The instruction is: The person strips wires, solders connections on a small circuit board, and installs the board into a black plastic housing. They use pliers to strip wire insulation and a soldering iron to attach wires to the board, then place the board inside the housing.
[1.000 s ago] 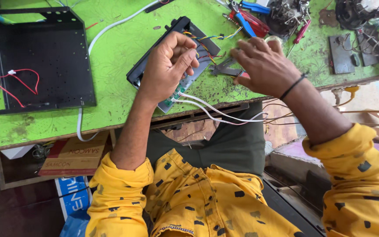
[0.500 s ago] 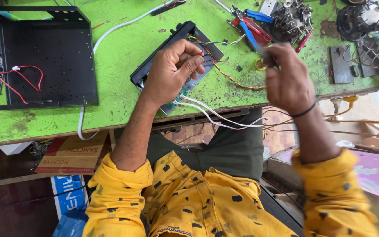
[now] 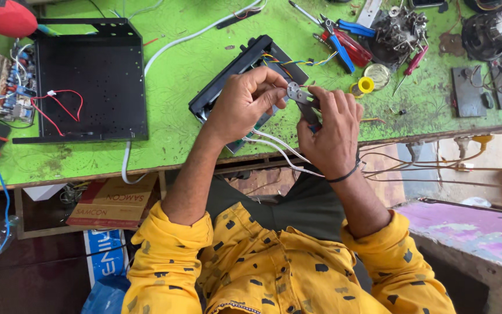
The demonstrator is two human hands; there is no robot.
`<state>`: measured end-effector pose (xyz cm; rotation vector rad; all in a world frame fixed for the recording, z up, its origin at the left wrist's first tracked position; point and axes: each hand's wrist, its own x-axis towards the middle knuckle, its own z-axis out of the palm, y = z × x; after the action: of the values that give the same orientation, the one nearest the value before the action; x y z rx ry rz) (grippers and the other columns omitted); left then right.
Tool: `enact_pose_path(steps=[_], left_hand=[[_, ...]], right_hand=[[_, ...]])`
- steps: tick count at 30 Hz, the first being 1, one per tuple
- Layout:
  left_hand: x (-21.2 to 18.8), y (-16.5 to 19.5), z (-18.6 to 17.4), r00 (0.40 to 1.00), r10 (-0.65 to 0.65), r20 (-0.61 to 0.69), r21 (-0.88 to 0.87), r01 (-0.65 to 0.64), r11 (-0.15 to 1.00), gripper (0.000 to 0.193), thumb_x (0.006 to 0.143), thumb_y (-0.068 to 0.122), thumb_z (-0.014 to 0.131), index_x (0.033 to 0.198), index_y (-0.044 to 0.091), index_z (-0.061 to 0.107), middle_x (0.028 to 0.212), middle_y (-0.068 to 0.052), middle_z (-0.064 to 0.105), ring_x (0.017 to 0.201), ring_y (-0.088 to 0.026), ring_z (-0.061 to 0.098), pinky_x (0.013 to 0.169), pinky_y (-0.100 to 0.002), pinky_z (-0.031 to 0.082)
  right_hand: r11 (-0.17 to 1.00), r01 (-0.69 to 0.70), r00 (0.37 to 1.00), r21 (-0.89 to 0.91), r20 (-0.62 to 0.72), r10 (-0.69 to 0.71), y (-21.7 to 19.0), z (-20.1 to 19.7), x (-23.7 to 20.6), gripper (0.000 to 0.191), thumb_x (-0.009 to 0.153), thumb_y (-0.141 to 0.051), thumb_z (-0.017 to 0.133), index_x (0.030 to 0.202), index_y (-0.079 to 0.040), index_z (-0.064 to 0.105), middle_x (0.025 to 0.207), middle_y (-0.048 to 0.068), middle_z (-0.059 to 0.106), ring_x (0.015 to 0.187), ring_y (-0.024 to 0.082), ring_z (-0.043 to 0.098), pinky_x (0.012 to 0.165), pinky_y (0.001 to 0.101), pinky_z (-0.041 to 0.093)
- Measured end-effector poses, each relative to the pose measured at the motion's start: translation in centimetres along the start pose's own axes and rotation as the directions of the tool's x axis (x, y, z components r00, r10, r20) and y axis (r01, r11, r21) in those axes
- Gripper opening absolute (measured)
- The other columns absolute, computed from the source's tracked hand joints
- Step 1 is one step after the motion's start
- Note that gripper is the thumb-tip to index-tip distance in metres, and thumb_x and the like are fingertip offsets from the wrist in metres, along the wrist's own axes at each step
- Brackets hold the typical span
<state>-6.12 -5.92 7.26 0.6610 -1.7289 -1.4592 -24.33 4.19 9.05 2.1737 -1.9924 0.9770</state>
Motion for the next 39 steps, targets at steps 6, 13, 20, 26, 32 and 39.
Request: enact_pose_path(steps=[6, 13, 20, 26, 32, 39], left_hand=[[-0.09, -0.03, 0.05, 1.0, 0.014, 0.01, -0.005, -0.014, 1.0, 0.01, 0.104, 0.01, 0.066, 0.106, 0.0, 0.067, 0.088, -0.003, 0.076, 0.08, -0.007, 0.073, 0.066, -0.023, 0.057], [-0.15, 0.33, 0.0, 1.0, 0.019, 0.019, 0.039, -0.02, 0.999, 0.01, 0.104, 0.01, 0.067, 0.105, 0.001, 0.066, 0.087, -0.003, 0.076, 0.078, -0.006, 0.073, 0.066, -0.023, 0.057], [-0.24, 0.5, -0.1, 0.998, 0.05, 0.027, 0.07, -0.052, 0.996, 0.008, 0.104, 0.011, 0.067, 0.106, 0.003, 0.066, 0.082, -0.002, 0.074, 0.073, -0.006, 0.071, 0.063, -0.023, 0.055], [-0.21, 0.27, -0.12, 0.998, 0.06, 0.021, 0.067, -0.061, 0.996, 0.011, 0.104, 0.012, 0.068, 0.105, 0.001, 0.065, 0.081, -0.002, 0.073, 0.073, -0.006, 0.07, 0.064, -0.023, 0.056], [-0.25, 0.07, -0.11, 0.999, 0.048, 0.026, 0.074, -0.05, 0.996, 0.011, 0.104, 0.011, 0.068, 0.104, 0.001, 0.065, 0.079, -0.002, 0.071, 0.071, -0.005, 0.068, 0.063, -0.023, 0.054], [-0.3, 0.17, -0.12, 0.998, 0.045, 0.042, 0.064, -0.047, 0.997, 0.011, 0.103, 0.011, 0.068, 0.101, 0.001, 0.064, 0.078, 0.0, 0.071, 0.067, -0.003, 0.067, 0.06, -0.022, 0.054]], right_hand=[[1.0, 0.009, 1.0, -0.01, -0.002, -0.009, -0.16, -0.17, -0.38, 0.054, 0.08, -0.01, 0.073, 0.132, -0.007, 0.061, 0.109, 0.012, 0.062, 0.105, 0.033, 0.057, 0.093, 0.0463, 0.04], [1.0, 0.012, 1.0, -0.018, 0.014, -0.012, -0.42, 0.02, -0.35, 0.052, 0.079, -0.01, 0.073, 0.13, -0.006, 0.062, 0.105, 0.012, 0.062, 0.102, 0.033, 0.058, 0.091, 0.0464, 0.039], [0.995, -0.001, 0.998, 0.105, 0.065, -0.006, -0.39, 0.31, -0.38, 0.041, 0.081, -0.005, 0.069, 0.121, -0.002, 0.062, 0.096, 0.014, 0.062, 0.093, 0.036, 0.062, 0.083, 0.0474, 0.045], [0.988, -0.03, 0.996, 0.152, 0.085, 0.017, -0.33, 0.22, -0.22, 0.034, 0.083, -0.003, 0.067, 0.116, 0.002, 0.062, 0.094, 0.019, 0.064, 0.085, 0.041, 0.064, 0.075, 0.0486, 0.05], [0.992, 0.036, 0.997, 0.122, 0.057, -0.043, -0.39, -0.09, -0.08, 0.036, 0.081, -0.004, 0.068, 0.117, 0.001, 0.062, 0.096, 0.019, 0.065, 0.087, 0.041, 0.064, 0.076, 0.0492, 0.05], [0.988, -0.065, 0.992, 0.138, 0.116, 0.049, -0.03, 0.19, -0.53, 0.017, 0.083, -0.003, 0.066, 0.098, -0.002, 0.057, 0.08, 0.019, 0.06, 0.071, 0.041, 0.062, 0.062, 0.0485, 0.047]])
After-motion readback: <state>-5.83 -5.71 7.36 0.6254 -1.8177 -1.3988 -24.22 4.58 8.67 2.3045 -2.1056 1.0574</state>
